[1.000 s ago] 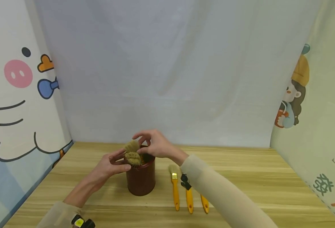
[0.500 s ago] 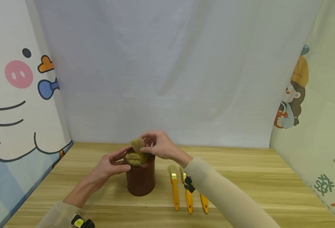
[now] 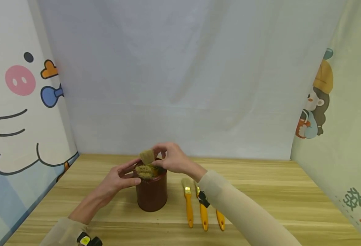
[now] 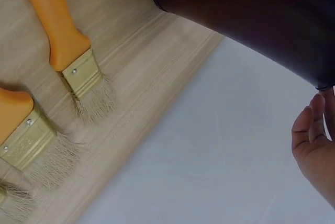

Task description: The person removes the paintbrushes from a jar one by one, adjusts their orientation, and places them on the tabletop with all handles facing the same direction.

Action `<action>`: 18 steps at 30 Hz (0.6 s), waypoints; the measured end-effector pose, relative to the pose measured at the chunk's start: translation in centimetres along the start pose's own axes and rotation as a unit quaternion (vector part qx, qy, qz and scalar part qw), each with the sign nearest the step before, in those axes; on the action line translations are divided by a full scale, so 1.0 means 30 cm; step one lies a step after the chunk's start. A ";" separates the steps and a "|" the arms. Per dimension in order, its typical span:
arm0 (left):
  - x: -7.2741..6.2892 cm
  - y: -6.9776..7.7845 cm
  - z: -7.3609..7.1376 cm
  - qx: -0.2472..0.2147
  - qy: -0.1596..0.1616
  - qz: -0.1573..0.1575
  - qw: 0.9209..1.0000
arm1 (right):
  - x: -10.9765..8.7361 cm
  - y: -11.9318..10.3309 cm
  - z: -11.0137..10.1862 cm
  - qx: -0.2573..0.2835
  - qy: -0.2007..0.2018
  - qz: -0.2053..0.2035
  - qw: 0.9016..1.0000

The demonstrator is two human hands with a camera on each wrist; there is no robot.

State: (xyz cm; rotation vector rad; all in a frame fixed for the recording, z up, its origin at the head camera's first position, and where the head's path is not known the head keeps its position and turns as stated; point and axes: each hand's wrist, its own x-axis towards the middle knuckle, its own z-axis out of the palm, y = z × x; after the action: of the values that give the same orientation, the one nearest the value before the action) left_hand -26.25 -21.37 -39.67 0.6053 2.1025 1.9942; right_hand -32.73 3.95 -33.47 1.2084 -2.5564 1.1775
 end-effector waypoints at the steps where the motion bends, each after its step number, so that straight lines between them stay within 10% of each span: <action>1: -0.001 0.000 -0.001 0.000 0.001 0.001 1.000 | -0.001 0.000 0.001 0.000 0.000 0.000 1.000; 18: 0.009 -0.009 -0.001 0.007 0.004 -0.006 1.000 | -0.014 -0.005 0.001 0.014 0.033 -0.017 0.999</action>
State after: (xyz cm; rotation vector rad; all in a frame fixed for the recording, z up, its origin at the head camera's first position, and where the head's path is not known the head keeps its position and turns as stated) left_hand -26.55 -21.30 -39.88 0.5886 2.1207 1.9806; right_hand -32.33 4.14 -33.54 1.1914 -2.4705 1.2285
